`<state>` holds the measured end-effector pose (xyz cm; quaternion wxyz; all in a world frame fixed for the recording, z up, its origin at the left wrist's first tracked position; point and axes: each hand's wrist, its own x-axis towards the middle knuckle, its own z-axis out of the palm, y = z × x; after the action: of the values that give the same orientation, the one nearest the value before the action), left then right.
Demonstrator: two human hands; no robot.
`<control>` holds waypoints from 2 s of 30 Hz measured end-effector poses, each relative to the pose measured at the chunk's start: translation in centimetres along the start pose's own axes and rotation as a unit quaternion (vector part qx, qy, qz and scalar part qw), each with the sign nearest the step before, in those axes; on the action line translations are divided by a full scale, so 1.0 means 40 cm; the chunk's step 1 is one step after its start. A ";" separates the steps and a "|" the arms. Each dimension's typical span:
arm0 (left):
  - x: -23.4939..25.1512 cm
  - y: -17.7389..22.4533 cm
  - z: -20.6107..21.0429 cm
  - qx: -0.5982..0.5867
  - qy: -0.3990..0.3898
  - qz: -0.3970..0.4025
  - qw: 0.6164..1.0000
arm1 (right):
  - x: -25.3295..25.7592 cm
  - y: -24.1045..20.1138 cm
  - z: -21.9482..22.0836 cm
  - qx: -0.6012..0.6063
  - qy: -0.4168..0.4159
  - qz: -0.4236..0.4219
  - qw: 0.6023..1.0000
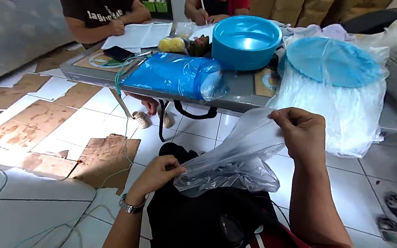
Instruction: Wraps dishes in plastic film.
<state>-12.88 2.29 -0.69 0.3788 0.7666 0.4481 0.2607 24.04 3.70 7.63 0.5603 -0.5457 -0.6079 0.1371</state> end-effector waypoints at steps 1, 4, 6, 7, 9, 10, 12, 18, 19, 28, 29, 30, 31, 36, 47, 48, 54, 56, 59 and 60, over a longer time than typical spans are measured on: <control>0.004 0.002 -0.010 0.011 0.019 0.010 1.000 | 0.004 0.007 0.007 0.006 -0.004 0.012 1.000; 0.030 0.039 -0.015 0.035 0.056 0.037 0.997 | -0.002 0.010 0.025 0.028 -0.044 0.004 0.999; 0.064 0.092 0.001 0.022 0.074 0.078 0.994 | -0.016 -0.001 0.038 0.047 -0.112 -0.030 0.992; 0.086 0.124 0.013 0.000 0.077 0.106 0.991 | -0.025 -0.010 0.048 0.055 -0.149 -0.046 0.986; 0.135 0.184 0.042 -0.059 0.064 0.170 0.982 | -0.043 -0.032 0.071 0.060 -0.205 -0.065 0.975; 0.158 0.204 0.054 -0.080 0.049 0.195 0.976 | -0.049 -0.041 0.078 0.057 -0.217 -0.067 0.972; 0.192 0.217 0.073 -0.123 0.025 0.201 0.972 | -0.052 -0.042 0.077 0.043 -0.198 -0.061 0.977; 0.194 0.142 0.073 -0.278 -0.030 0.007 0.960 | -0.024 0.028 0.008 0.017 -0.102 0.039 0.994; 0.187 0.130 0.071 -0.301 -0.021 -0.017 0.953 | -0.026 0.034 0.006 0.026 -0.097 0.056 0.993; 0.127 0.052 0.000 -0.269 0.042 -0.069 0.960 | -0.029 0.068 -0.010 0.085 -0.044 0.158 0.983; 0.125 0.049 -0.002 -0.276 0.047 -0.068 0.958 | -0.030 0.068 -0.009 0.088 -0.045 0.159 0.982; 0.123 0.049 -0.003 -0.278 0.048 -0.068 0.957 | -0.031 0.068 -0.007 0.089 -0.046 0.159 0.982; 0.122 0.049 -0.002 -0.276 0.048 -0.068 0.958 | -0.033 0.067 -0.005 0.090 -0.046 0.159 0.982; 0.133 0.060 0.000 -0.195 0.033 -0.031 0.980 | -0.032 0.068 -0.007 0.094 -0.045 0.158 0.982; 0.240 0.149 0.115 -0.026 0.096 0.118 0.988 | -0.052 0.058 0.012 0.062 -0.107 0.129 0.984; 0.241 0.145 0.120 -0.045 0.109 0.114 0.987 | -0.050 0.063 0.008 0.057 -0.116 0.128 0.983; 0.220 0.140 0.117 -0.087 0.143 0.098 0.981 | -0.049 0.074 -0.006 0.076 -0.149 0.142 0.976; 0.212 0.145 0.115 -0.063 0.147 0.089 0.983 | -0.049 0.069 -0.009 0.077 -0.152 0.142 0.975; 0.203 0.155 0.119 -0.102 0.130 0.057 0.985 | -0.048 0.069 -0.010 0.067 -0.156 0.140 0.975; 0.202 0.156 0.122 -0.136 0.112 0.055 0.983 | -0.047 0.071 -0.009 0.062 -0.159 0.141 0.975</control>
<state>-2.48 5.77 2.07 0.4122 0.6973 0.4047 0.4243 25.38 3.03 4.55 0.4640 -0.5612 -0.5968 0.3371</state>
